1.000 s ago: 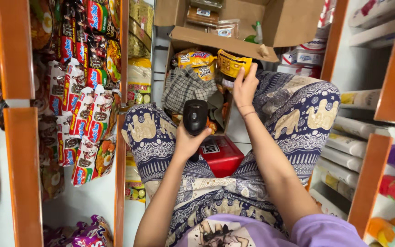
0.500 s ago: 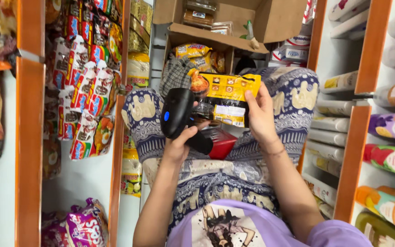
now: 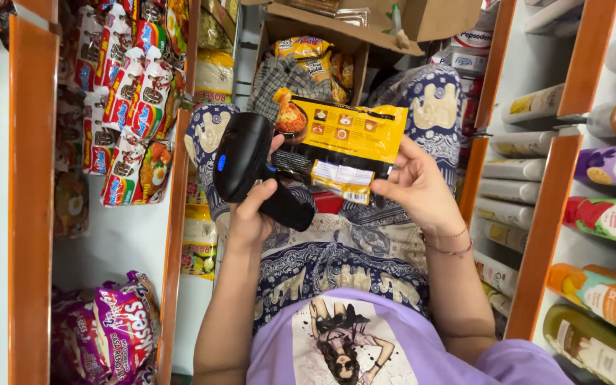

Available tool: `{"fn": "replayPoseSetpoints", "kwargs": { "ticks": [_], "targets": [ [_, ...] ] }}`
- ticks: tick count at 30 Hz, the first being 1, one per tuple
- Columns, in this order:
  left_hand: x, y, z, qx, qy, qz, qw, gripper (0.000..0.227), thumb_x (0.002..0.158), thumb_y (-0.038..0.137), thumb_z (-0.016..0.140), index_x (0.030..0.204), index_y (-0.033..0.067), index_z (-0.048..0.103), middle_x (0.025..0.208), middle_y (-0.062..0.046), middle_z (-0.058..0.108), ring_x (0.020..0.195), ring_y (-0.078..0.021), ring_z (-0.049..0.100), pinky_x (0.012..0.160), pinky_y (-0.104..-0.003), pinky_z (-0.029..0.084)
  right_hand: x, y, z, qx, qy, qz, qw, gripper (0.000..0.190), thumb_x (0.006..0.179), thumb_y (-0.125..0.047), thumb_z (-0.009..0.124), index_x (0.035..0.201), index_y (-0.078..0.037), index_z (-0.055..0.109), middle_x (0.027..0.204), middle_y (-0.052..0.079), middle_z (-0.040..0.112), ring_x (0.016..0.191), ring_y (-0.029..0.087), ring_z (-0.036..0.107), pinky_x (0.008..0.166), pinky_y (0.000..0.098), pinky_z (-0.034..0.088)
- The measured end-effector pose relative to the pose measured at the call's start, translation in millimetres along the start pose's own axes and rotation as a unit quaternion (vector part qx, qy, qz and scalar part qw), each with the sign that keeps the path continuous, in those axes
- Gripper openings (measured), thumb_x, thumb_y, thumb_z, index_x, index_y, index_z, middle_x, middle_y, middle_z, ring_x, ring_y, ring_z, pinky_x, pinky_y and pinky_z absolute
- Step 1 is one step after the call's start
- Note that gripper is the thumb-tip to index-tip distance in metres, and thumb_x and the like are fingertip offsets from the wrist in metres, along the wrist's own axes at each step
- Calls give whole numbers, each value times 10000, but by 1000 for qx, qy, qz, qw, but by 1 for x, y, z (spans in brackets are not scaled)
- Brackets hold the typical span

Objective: The person sits on the floor in a narrow aisle and repeatedly picks up instant noodle packets from a cardboard box, scans them with a handheld barcode scanner, and places them onto the adjacent shelf. The person also wipes the packets with a cloth before scanning.

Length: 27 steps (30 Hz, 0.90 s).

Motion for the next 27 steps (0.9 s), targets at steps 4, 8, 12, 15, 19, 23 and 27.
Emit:
{"fn": "replayPoseSetpoints", "kwargs": {
  "ticks": [4, 8, 12, 15, 19, 23, 27],
  "targets": [
    [-5, 4, 4, 7, -38, -8, 999, 744, 876, 108, 666, 1562, -18, 405, 1567, -186, 503, 1328, -254, 552, 1102, -390, 459, -2, 10, 2, 35, 16, 31, 999, 586, 934, -67, 743, 1461, 33, 507, 1344, 87, 646, 1110, 106, 623, 957, 228, 484],
    [-10, 5, 11, 93, -70, 12, 993, 809, 864, 140, 726, 1580, -38, 394, 1563, -196, 522, 1461, -264, 505, 1234, -391, 394, -4, 3, 31, -92, 54, -93, 990, 626, 890, 30, 782, 1453, 25, 507, 1349, 62, 637, 1213, 127, 620, 1070, 282, 504],
    [-17, 15, 23, 255, -64, 74, 962, 986, 835, 181, 832, 1607, 16, 241, 1462, -139, 517, 1355, -255, 539, 1180, -383, 431, 2, 0, 28, -88, 124, -59, 987, 430, 888, 46, 764, 1299, 53, 637, 1229, 106, 734, 1089, 168, 702, 978, 319, 574],
    [-27, 10, 37, 370, -51, 48, 927, 975, 799, 243, 879, 1523, 24, 263, 1304, -132, 568, 1148, -251, 632, 981, -365, 551, 9, -9, 22, -31, 147, -99, 984, 422, 902, 48, 745, 1303, 32, 618, 1236, 91, 724, 1117, 163, 696, 992, 315, 563],
    [-46, 1, 73, 510, -113, 130, 843, 813, 751, 184, 868, 1391, -21, 410, 1229, -179, 598, 1126, -316, 645, 994, -411, 505, 14, -15, 11, -22, 191, -118, 974, 387, 922, 55, 739, 1291, 50, 623, 1236, 99, 724, 1111, 171, 698, 994, 320, 564],
    [-59, -12, 94, 492, -152, 33, 856, 472, 707, 95, 807, 1147, 23, 651, 1045, -139, 648, 960, -307, 694, 850, -384, 568, 18, -23, 5, -16, 207, -144, 968, 394, 922, 50, 740, 1298, 45, 622, 1248, 91, 719, 1120, 159, 693, 1008, 313, 559],
    [-64, -9, 101, 489, -163, 34, 856, 407, 701, 72, 793, 1081, 17, 659, 1009, -141, 632, 917, -326, 676, 827, -399, 560, 22, -27, 0, 0, 206, -156, 966, 425, 915, 45, 740, 1319, 7, 614, 1254, 76, 717, 1118, 138, 688, 1009, 295, 550]
  ]
}}
Point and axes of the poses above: each hand's wrist, its own x-axis towards the middle knuckle, its own z-axis out of the palm, y = z × x, the point moved 5 cm from there along x, towards the middle knuckle
